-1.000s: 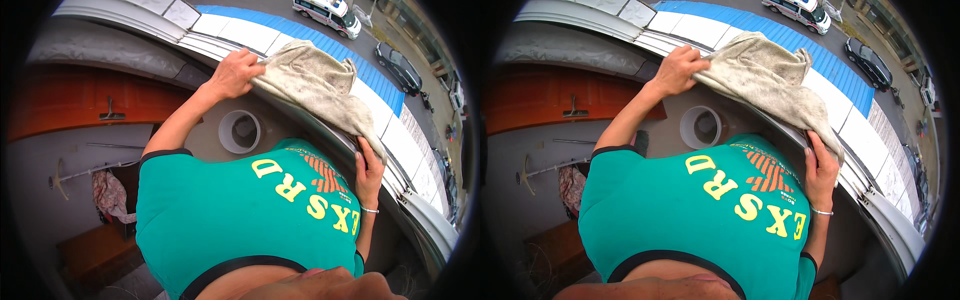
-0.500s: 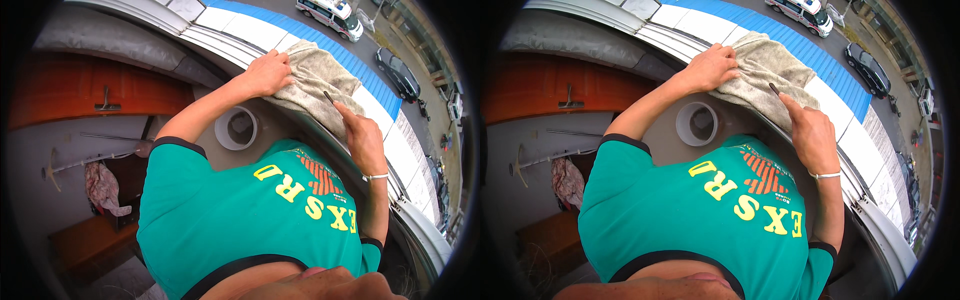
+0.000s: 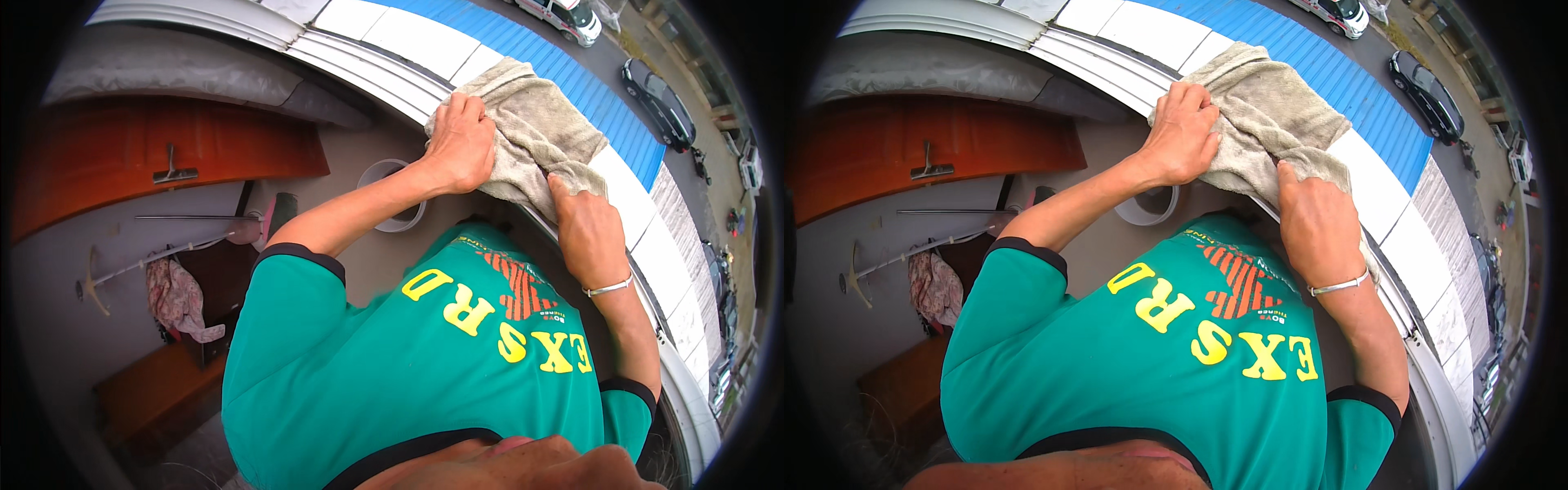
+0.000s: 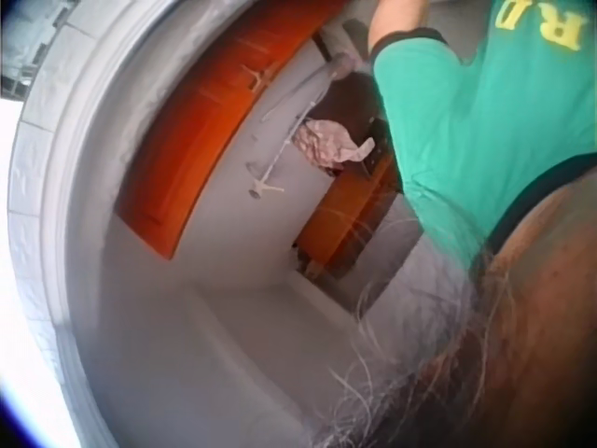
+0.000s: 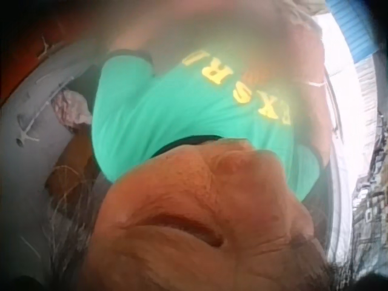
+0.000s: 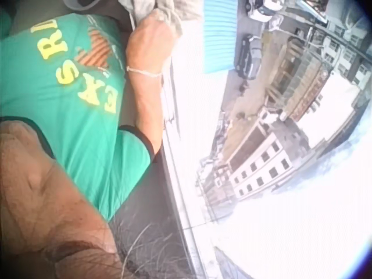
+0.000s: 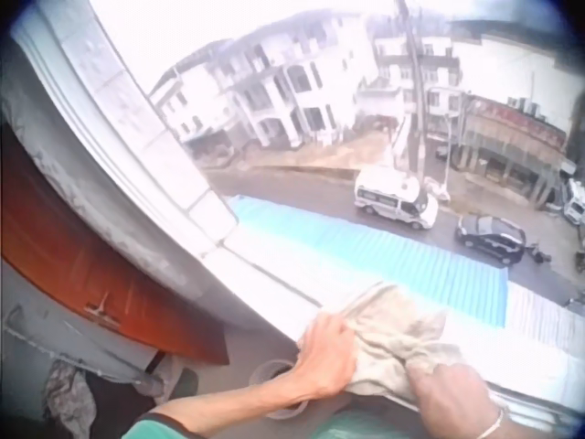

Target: The person wipes a window frame with a cloth and uses a small tool to scrape or pry at the frame's edge. The person alternates between wiping and scraping along the frame while standing on a balcony.

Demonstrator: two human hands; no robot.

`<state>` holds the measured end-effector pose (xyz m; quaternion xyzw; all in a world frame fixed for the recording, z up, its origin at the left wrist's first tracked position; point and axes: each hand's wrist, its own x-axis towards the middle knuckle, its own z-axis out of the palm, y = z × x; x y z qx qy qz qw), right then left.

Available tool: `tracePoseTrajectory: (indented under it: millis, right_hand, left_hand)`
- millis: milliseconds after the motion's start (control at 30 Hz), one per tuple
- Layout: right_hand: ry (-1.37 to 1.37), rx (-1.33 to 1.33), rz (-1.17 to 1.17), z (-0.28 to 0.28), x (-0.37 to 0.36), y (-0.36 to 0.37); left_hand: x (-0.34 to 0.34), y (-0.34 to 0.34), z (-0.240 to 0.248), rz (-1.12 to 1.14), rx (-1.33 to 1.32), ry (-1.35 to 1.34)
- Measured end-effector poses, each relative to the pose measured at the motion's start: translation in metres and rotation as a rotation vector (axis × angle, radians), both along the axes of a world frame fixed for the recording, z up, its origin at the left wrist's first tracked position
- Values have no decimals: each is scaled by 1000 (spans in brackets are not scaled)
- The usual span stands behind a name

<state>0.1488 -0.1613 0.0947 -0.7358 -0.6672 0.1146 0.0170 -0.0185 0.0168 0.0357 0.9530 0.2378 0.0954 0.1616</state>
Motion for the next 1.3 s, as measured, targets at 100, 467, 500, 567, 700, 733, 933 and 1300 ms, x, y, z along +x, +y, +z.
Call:
tracePoseTrajectory:
  millis: [100,467,500,567,700,733,933,1300]
  right_hand:
    - [-23,2,-25,-3,-4,-5]
    - [123,92,34,-31,5,18]
    - [195,28,-3,-22,8,25]
    - [411,63,-36,-33,21,31]
    - [844,356,-211,-75,20,30]
    - [954,329,-333,-74,12,28]
    - [1258,1119,-474,-46,28,-14]
    - [1056,1198,-415,-7,65,-73]
  left_hand:
    - [12,-21,0,-20,-51,-43]
    - [21,-26,-17,23,-211,-211]
    - [21,-21,-21,17,-200,-216]
    - [21,-16,-26,9,-145,-217]
    - [29,11,-28,42,-573,-436]
    - [37,12,-14,35,-571,-453]
    - [147,-18,99,-715,-659,-656]
    - [157,-9,121,-545,-1288,-197]
